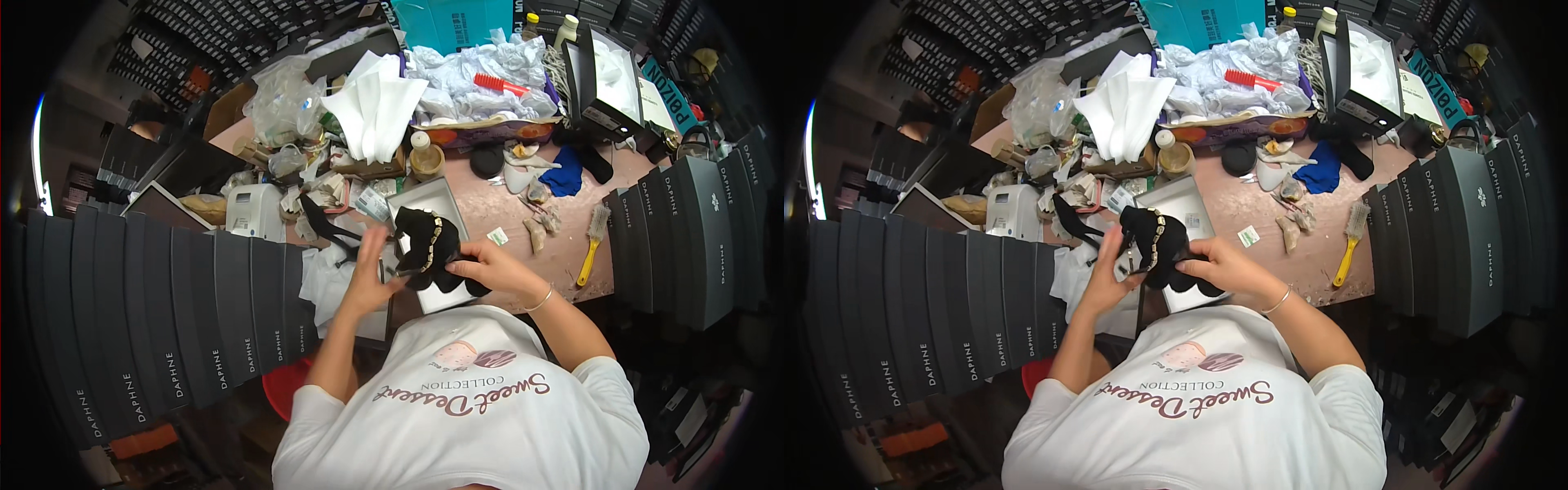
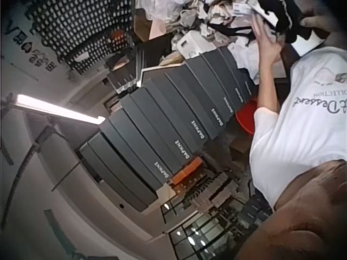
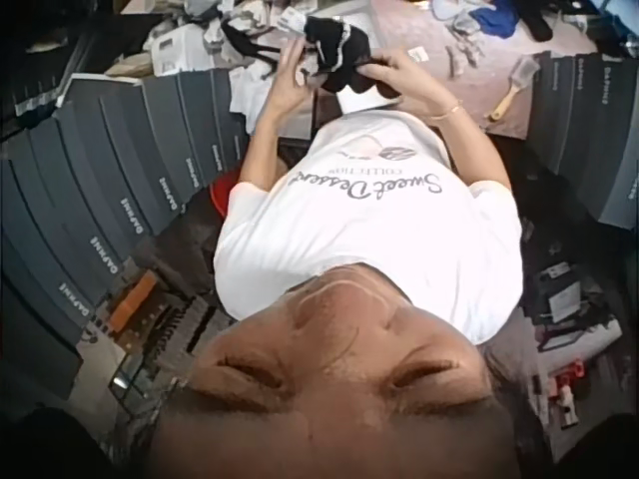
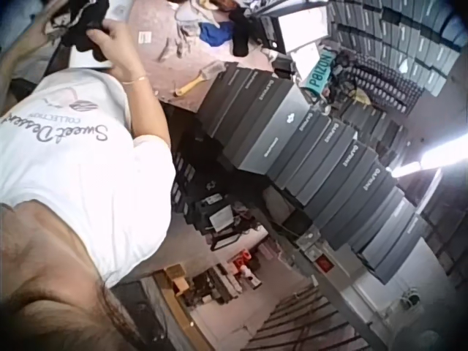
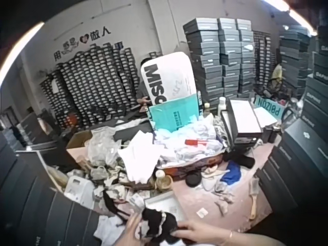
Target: Packing high-heeled shoes into boxes with protective paper and silica gel packets.
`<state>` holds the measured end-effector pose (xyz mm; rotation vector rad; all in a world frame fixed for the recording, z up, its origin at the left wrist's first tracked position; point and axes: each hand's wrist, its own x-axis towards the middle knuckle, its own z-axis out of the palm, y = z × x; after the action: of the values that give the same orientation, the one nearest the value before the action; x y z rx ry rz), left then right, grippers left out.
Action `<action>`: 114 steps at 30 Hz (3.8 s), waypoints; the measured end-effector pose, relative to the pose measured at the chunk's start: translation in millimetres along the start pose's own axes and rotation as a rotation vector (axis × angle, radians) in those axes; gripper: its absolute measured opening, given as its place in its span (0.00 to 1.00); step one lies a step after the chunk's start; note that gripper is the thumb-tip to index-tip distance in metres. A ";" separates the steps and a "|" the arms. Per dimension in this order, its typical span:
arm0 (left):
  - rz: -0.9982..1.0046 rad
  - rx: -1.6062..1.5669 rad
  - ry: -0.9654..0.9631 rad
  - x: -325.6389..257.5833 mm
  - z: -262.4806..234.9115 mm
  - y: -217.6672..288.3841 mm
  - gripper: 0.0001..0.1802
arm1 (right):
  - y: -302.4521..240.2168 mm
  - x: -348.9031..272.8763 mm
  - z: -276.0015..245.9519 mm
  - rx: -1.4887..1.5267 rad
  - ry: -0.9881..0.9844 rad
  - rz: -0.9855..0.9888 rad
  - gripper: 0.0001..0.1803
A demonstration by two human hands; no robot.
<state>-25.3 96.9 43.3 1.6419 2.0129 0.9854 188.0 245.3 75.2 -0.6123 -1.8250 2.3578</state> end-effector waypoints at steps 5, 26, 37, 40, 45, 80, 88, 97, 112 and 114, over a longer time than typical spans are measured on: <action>-0.302 -0.369 -0.875 34.1 -17.1 27.1 0.41 | 6.8 -10.0 7.4 0.374 -0.079 0.150 0.13; -0.621 -1.452 -0.653 11.6 28.9 40.4 0.18 | -28.3 -17.1 -36.2 -0.781 0.336 -0.628 0.16; -0.728 -1.780 -0.291 16.8 34.6 25.7 0.24 | 20.1 1.7 -16.0 -0.533 0.563 -0.502 0.15; -0.709 -1.704 -0.245 17.6 38.3 27.1 0.25 | 6.8 15.6 9.2 -0.595 0.436 -0.606 0.14; -0.681 -1.829 -0.129 12.6 56.2 7.1 0.26 | 6.7 42.2 36.7 -0.692 0.370 -0.584 0.14; -0.826 -1.979 0.090 36.7 42.4 15.4 0.24 | 95.6 48.4 -10.7 -0.947 0.163 -0.262 0.13; -0.713 -1.943 -0.039 26.5 27.4 16.9 0.31 | 183.5 76.7 -1.8 -1.616 0.080 -0.281 0.06; -0.669 -1.840 -0.150 23.3 24.6 19.5 0.28 | 145.9 71.6 -10.0 -0.988 0.249 -0.387 0.13; 0.126 0.227 -0.230 13.9 62.4 -29.9 0.33 | 85.4 18.0 -22.8 -0.890 -0.024 0.026 0.33; -0.077 -0.005 0.266 16.7 35.6 -50.2 0.35 | 95.5 24.6 -4.3 -0.906 -0.011 0.171 0.30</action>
<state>-41.3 119.0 -14.3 1.4838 2.2209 1.2349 182.8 230.4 -22.3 -0.8342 -2.9051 1.4767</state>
